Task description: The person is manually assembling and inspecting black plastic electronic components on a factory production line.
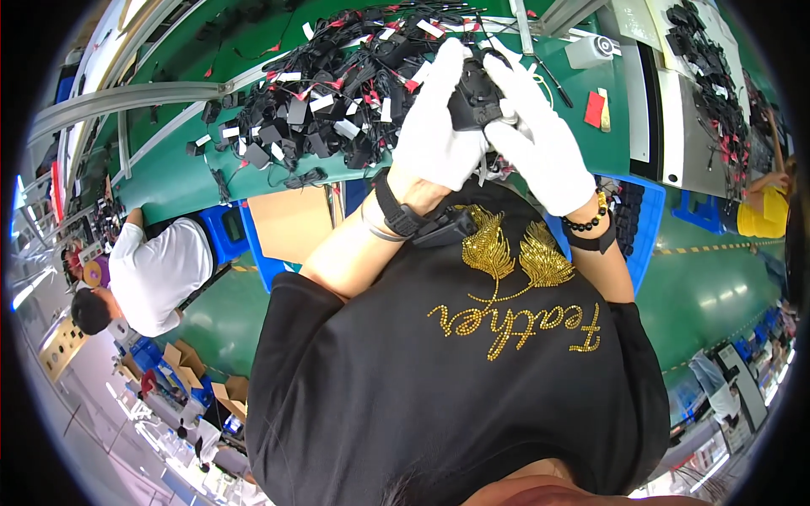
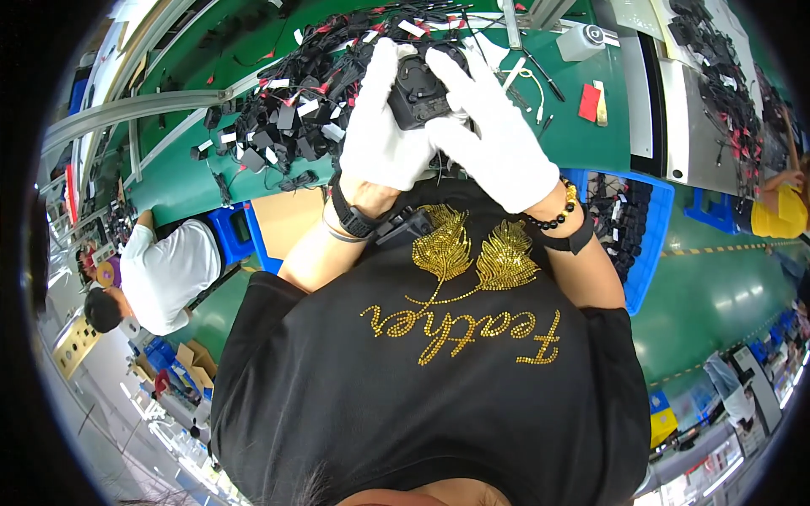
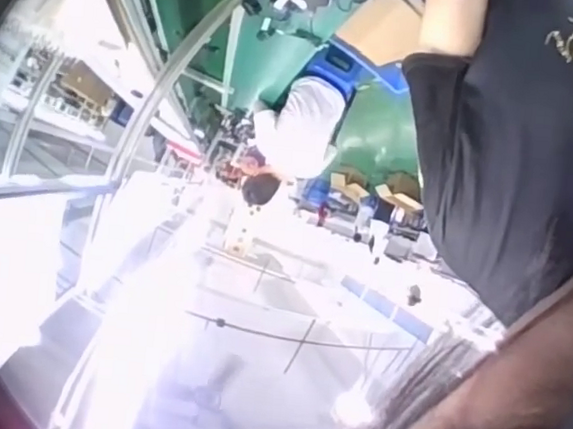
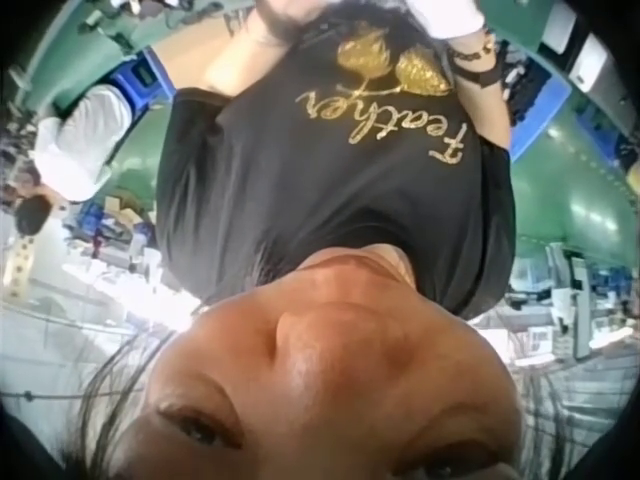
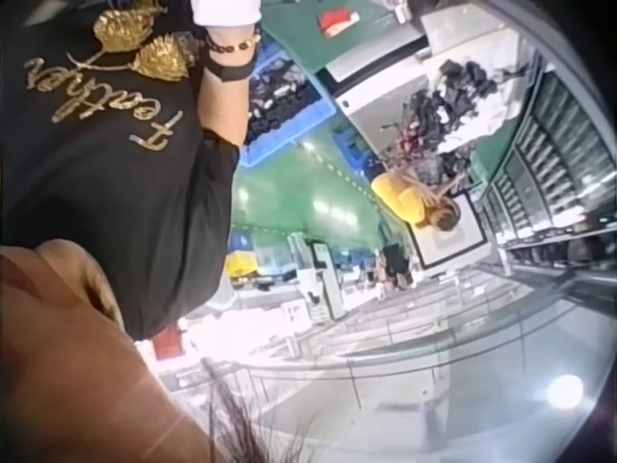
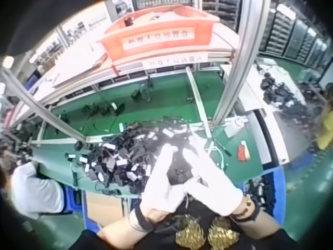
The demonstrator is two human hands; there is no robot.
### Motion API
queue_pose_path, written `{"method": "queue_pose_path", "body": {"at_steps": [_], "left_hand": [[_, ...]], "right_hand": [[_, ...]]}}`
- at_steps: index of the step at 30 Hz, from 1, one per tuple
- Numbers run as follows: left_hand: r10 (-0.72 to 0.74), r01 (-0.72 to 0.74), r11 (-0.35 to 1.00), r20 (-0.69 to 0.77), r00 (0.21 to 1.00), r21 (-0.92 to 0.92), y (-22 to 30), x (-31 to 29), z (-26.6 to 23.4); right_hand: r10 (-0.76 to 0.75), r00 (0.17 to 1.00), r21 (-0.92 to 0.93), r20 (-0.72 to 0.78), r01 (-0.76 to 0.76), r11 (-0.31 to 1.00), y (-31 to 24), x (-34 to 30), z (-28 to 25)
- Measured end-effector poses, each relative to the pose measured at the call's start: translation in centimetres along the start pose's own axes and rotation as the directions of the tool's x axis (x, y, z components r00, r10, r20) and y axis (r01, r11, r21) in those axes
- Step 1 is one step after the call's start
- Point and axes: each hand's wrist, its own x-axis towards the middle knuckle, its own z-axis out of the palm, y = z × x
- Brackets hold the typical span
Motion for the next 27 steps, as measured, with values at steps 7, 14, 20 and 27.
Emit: {"method": "queue_pose_path", "body": {"at_steps": [7,14,20,27], "left_hand": [[-0.088,0.090,0.994,0.029,0.996,-0.061,-0.1,0.0,0.8],[0.002,-0.011,0.997,0.105,0.994,0.078,-0.6,0.4,0.5],[-0.078,0.079,0.997,0.026,0.997,-0.026,0.1,0.3,0.8],[-0.067,0.067,0.998,0.035,0.997,0.017,-0.4,0.9,-0.1]], "right_hand": [[-0.107,0.970,-0.138,-0.217,0.078,0.987,-1.7,0.6,0.6],[-0.053,0.930,-0.122,-0.365,0.009,0.992,-2.4,1.3,2.1],[-0.131,0.977,-0.346,-0.166,0.066,0.936,-2.9,1.4,0.1],[-0.083,0.954,-0.226,-0.288,0.016,0.974,-2.6,0.8,0.8]]}}
